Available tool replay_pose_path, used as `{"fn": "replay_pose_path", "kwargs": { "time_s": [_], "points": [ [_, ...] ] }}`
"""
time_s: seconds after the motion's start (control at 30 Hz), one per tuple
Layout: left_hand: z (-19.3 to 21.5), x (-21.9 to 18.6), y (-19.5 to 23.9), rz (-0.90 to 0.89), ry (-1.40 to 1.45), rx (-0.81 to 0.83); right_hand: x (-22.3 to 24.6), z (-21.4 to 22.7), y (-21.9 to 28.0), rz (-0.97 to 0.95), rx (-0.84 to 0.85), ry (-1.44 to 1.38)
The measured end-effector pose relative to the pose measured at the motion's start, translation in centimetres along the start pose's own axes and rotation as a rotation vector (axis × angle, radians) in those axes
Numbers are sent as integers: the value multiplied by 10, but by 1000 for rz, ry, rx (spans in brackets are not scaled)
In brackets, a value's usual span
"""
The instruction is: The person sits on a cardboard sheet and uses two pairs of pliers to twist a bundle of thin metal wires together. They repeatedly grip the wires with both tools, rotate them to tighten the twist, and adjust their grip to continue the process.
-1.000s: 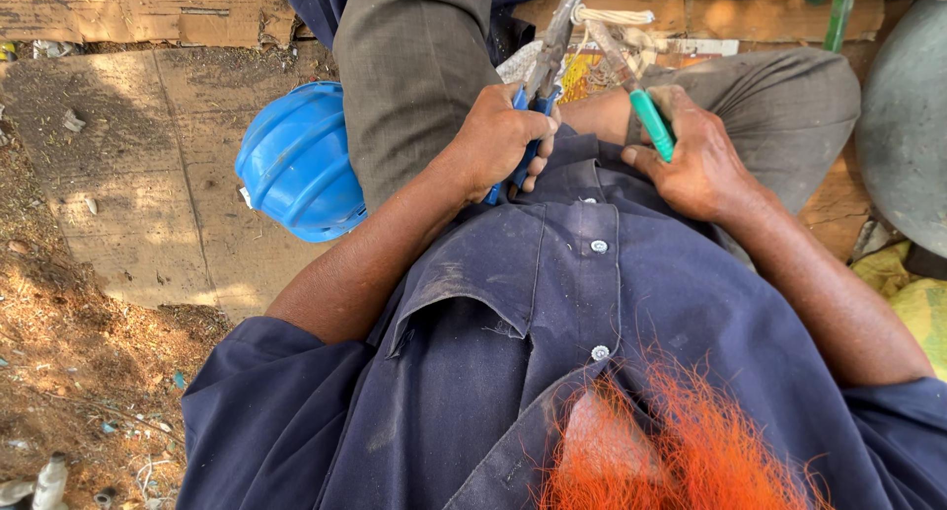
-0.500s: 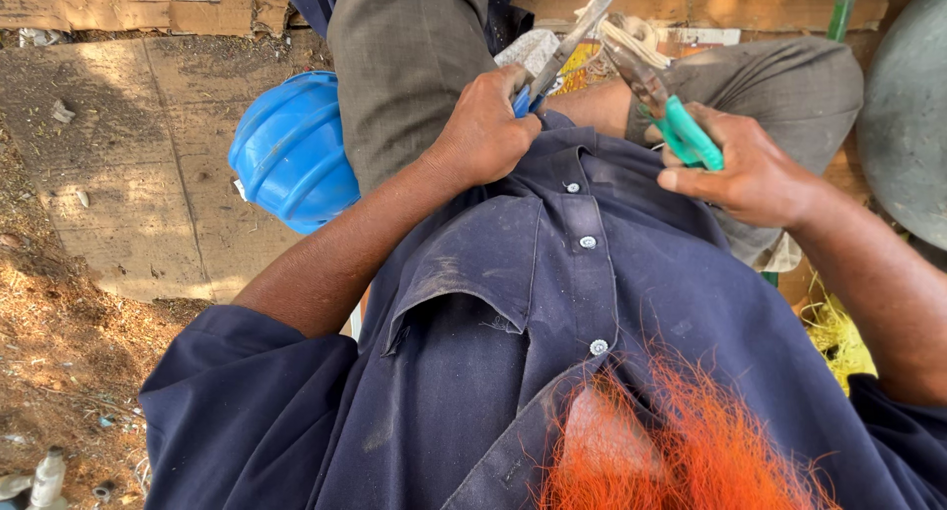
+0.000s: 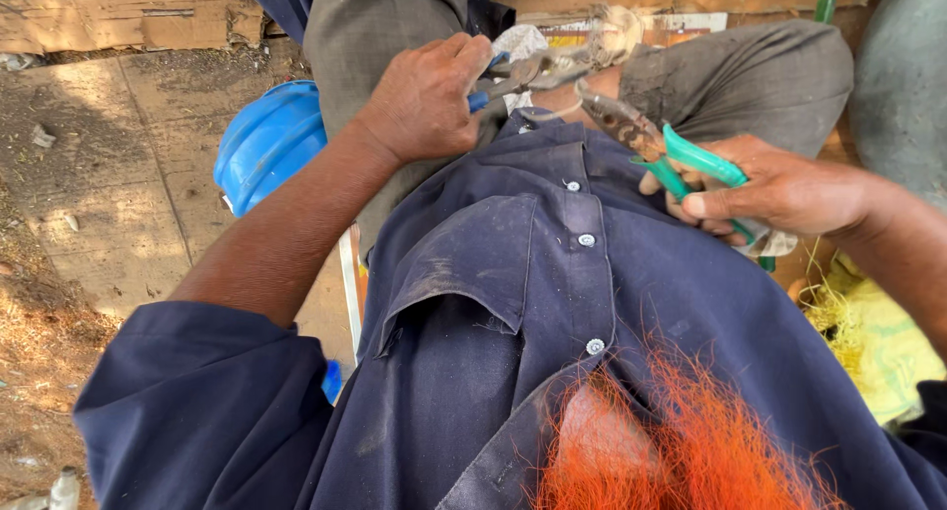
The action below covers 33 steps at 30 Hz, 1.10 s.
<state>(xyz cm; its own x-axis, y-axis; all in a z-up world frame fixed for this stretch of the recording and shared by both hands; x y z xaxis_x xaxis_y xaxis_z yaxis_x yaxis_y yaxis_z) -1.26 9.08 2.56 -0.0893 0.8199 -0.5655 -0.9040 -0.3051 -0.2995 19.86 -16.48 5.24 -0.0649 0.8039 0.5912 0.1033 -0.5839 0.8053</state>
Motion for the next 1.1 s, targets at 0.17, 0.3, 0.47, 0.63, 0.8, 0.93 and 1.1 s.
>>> {"fn": "replay_pose_path", "kwargs": {
  "time_s": [0.17, 0.3, 0.47, 0.63, 0.8, 0.93, 1.1],
  "points": [
    [24, -2, -11, -59, 5, 179, -3, 43, -3, -99, 122, 301],
    [41, -3, -9, 302, 185, 543, -1, 71, -4, -151, 202, 436],
    [64, -26, -11, 428, 577, 590, 27, 71, -1, 149, 448, 238],
    [62, -45, -9, 371, 788, 526, 13, 36, -6, 224, 576, -191],
    [38, -55, -26, 288, 1001, 322, -4, -9, -23, 362, 670, -754],
    [3, -62, -55, 405, 1144, 140, 8, -28, -26, 507, 750, -975],
    [-13, -68, -108, 352, 1294, -107, 41, -35, -27, 581, 738, -1138]
  ]
}}
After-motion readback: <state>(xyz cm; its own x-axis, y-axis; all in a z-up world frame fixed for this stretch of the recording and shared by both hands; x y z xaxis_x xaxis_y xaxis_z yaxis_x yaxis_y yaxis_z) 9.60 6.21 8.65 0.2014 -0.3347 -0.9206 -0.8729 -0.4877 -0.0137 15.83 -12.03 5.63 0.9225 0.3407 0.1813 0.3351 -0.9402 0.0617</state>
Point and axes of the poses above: each hand's wrist, its own y-axis away from the middle knuckle, its own z-axis out of the back of the hand, x = y × z, the point moved 6 cm from there along -y, towards the middle knuckle, and after that the axes turned 7 degrees about -x, right-handed, at the moved point
